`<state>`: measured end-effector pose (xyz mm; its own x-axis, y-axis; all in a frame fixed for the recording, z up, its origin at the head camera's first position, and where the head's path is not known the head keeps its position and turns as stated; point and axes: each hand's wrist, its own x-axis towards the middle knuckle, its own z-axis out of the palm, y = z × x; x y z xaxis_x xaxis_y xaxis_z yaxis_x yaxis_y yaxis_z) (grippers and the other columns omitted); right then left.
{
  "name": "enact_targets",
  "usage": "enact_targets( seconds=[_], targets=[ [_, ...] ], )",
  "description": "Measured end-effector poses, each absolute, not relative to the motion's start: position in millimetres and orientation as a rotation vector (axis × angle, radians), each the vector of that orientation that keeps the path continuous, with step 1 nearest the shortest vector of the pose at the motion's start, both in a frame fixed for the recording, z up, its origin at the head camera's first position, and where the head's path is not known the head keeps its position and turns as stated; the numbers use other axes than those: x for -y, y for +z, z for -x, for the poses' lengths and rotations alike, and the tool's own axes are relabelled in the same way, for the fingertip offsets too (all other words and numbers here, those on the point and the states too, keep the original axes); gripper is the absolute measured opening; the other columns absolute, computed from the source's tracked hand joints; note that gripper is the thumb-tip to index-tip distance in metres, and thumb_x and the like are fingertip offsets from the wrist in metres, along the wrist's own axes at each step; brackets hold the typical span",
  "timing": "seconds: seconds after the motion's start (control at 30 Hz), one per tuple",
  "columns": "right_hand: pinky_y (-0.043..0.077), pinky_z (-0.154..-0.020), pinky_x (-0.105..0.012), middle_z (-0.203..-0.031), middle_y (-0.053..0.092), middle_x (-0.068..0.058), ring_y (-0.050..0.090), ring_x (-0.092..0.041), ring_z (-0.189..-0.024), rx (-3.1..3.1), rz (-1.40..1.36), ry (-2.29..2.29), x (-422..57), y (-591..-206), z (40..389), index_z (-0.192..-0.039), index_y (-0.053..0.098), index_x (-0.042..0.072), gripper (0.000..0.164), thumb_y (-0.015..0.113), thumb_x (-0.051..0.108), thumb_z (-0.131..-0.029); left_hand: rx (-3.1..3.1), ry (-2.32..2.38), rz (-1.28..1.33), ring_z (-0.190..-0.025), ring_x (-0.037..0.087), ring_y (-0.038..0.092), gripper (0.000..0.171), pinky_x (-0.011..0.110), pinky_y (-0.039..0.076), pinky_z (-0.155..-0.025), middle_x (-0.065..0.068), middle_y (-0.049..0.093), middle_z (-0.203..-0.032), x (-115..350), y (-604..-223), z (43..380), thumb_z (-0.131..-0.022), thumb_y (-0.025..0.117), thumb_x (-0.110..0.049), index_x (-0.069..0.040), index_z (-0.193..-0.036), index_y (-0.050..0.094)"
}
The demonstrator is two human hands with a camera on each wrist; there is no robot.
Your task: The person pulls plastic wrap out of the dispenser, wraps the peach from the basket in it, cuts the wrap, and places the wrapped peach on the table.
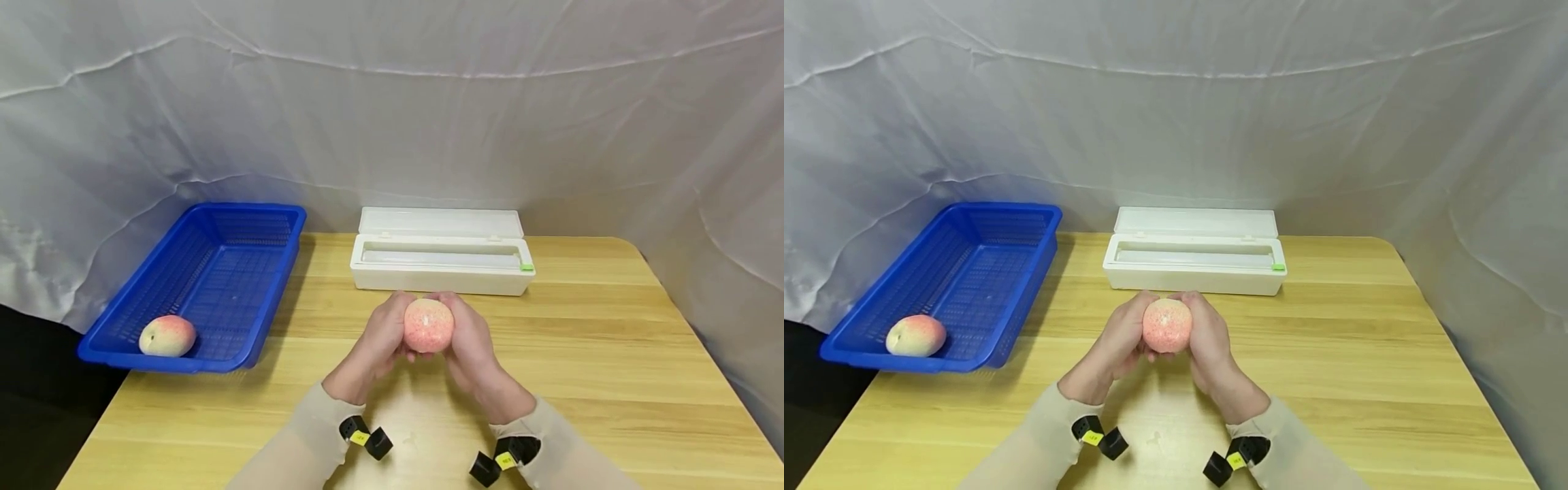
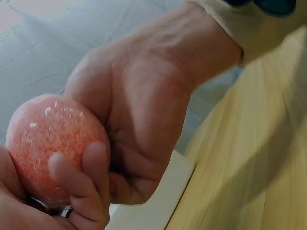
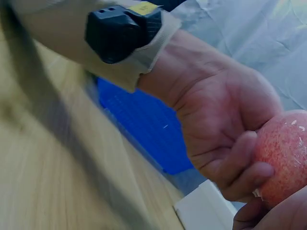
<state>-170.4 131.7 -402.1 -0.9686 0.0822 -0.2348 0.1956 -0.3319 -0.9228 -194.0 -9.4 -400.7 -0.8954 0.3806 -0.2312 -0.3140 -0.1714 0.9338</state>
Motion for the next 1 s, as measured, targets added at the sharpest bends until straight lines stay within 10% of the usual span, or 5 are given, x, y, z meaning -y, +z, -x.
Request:
enact_targets(
  seconds=[0.17, 0.33, 0.6, 0.8, 1.0],
  targets=[
    [0.053, -0.078, -0.029, -0.117, 0.065, -0.006, 0.060, -0.021, -0.106, -1.753, -0.371, -2.497, -132.8, -400.1, 170.6, -0.112, 0.069, 0.001, 0.031, 0.048, 0.023, -0.106, -1.678, 2.102, -0.110, -0.047, 0.014, 0.066, 0.027, 0.019, 0.046, -0.037, 0.007, 0.064, -0.067, 9.8, -401.4, 195.4, -0.107, 0.038, -0.029, -0.005, -0.108, 0.051],
    [0.055, -0.081, -0.027, -0.117, 0.063, -0.005, 0.062, -0.017, -0.100, -1.651, -0.467, -2.522, -145.4, -395.3, 175.8, -0.113, 0.066, 0.007, 0.026, 0.050, 0.026, -0.108, -1.698, 2.035, -0.331, -0.063, 0.017, 0.072, 0.055, 0.028, 0.060, -0.054, 0.015, 0.069, -0.096, 10.1, -401.5, 196.4, -0.114, 0.030, -0.054, -0.007, -0.139, 0.044],
    [0.061, -0.068, -0.032, -0.113, 0.067, -0.007, 0.070, -0.017, -0.087, -1.807, -0.254, -2.257, -164.8, -390.2, 181.5, -0.131, 0.055, 0.007, 0.061, 0.037, 0.062, -0.110, -1.828, 1.921, -0.585, -0.094, 0.024, 0.076, 0.080, 0.040, 0.064, -0.087, 0.020, 0.052, -0.146, 24.9, -402.0, 201.4, -0.095, 0.081, -0.025, -0.027, -0.162, 0.037],
    [0.063, -0.077, -0.036, -0.136, 0.061, -0.021, 0.069, -0.018, -0.104, -2.158, 0.287, -2.046, -171.7, -392.3, 182.5, -0.152, 0.049, 0.002, 0.053, 0.060, 0.032, -0.109, -1.746, 2.077, -0.537, -0.084, 0.020, 0.075, 0.093, 0.034, 0.065, -0.080, 0.020, 0.057, -0.135, 36.5, -399.4, 208.4, -0.082, 0.077, -0.058, -0.013, -0.157, 0.045],
    [0.064, -0.079, -0.035, -0.124, 0.070, -0.016, 0.073, -0.015, -0.092, -2.266, 0.406, -2.043, -175.8, -393.4, 183.9, -0.144, 0.059, -0.002, 0.048, 0.070, 0.021, -0.103, -1.761, 1.983, -0.605, -0.104, 0.022, 0.073, 0.067, 0.041, 0.063, -0.091, 0.019, 0.062, -0.136, 48.8, -398.4, 215.4, -0.095, 0.081, -0.016, -0.015, -0.155, 0.051]
  ],
)
